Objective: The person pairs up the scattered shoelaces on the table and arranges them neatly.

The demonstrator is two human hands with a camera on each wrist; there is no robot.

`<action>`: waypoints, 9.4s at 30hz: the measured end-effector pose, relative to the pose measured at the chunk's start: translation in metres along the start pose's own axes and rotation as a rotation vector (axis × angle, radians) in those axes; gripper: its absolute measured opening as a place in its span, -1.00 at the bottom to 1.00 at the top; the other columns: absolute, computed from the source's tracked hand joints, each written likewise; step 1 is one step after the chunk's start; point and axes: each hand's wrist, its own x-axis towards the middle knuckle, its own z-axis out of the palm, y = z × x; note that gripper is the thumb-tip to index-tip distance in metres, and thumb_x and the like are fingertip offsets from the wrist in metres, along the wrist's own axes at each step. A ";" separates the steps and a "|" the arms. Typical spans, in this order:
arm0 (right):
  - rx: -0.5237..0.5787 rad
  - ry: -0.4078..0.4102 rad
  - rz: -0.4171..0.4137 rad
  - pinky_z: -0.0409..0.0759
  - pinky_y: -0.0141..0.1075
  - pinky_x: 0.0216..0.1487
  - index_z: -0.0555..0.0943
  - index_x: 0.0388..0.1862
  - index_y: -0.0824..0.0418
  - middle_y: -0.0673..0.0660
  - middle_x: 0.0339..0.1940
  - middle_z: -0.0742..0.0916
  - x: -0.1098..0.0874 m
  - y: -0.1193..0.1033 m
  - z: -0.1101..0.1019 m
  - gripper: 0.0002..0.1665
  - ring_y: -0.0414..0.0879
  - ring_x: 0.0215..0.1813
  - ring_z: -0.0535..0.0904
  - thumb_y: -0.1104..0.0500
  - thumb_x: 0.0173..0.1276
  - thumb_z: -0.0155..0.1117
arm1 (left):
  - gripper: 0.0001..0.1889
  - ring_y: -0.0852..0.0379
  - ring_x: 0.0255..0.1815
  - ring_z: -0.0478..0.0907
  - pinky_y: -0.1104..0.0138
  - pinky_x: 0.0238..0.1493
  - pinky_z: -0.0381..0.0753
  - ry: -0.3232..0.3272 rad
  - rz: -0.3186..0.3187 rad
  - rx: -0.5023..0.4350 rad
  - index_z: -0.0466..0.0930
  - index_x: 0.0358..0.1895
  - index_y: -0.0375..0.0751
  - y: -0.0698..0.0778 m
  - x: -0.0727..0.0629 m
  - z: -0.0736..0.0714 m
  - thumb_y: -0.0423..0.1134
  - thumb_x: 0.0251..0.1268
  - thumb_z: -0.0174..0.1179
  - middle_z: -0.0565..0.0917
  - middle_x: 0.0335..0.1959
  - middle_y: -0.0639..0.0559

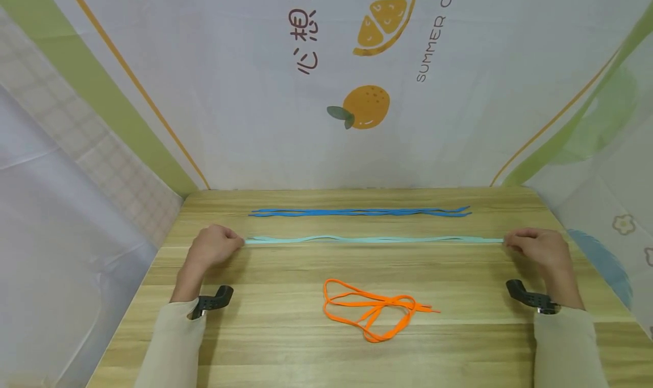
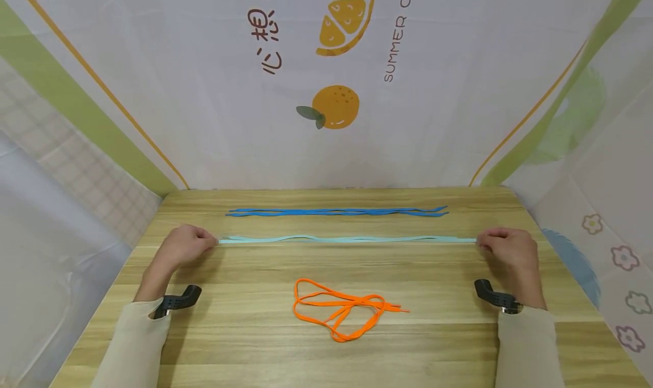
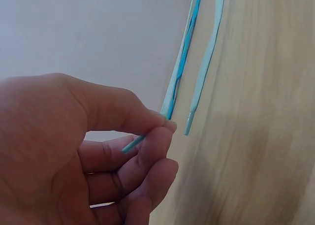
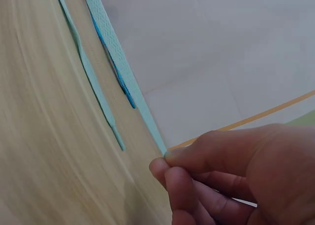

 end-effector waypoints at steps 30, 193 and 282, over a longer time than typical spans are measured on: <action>-0.186 -0.007 -0.085 0.52 -0.01 0.03 0.75 0.14 0.49 0.33 -0.05 0.84 0.007 -0.001 0.018 -0.42 0.42 0.19 0.61 -0.05 0.55 0.40 | -0.73 0.15 -0.59 0.29 0.32 -0.55 0.25 0.029 -0.069 0.013 0.77 -0.44 -0.15 0.008 0.000 0.018 -0.17 0.41 0.22 0.40 -0.62 0.13; 0.132 -0.591 -0.993 0.73 -0.25 -0.24 0.77 -0.23 -0.08 -0.23 -0.30 0.75 -0.115 -0.172 0.122 -0.79 -0.24 -0.30 0.69 0.24 0.62 0.42 | -0.93 0.34 -0.32 0.67 0.34 -0.24 0.69 -0.166 0.636 -0.339 0.79 -0.24 -0.09 0.163 -0.087 0.068 -0.30 0.47 0.40 0.73 -0.39 0.31; -0.032 -0.257 -0.553 0.52 -0.42 -0.11 0.84 -0.06 0.22 0.01 -0.14 0.81 -0.057 -0.089 -0.028 -0.87 -0.17 -0.12 0.61 0.29 0.64 0.37 | -0.97 0.03 -0.24 0.74 0.23 -0.08 0.69 -0.099 0.368 -0.346 0.86 -0.15 -0.09 0.100 -0.083 -0.035 -0.26 0.48 0.44 0.80 -0.33 0.09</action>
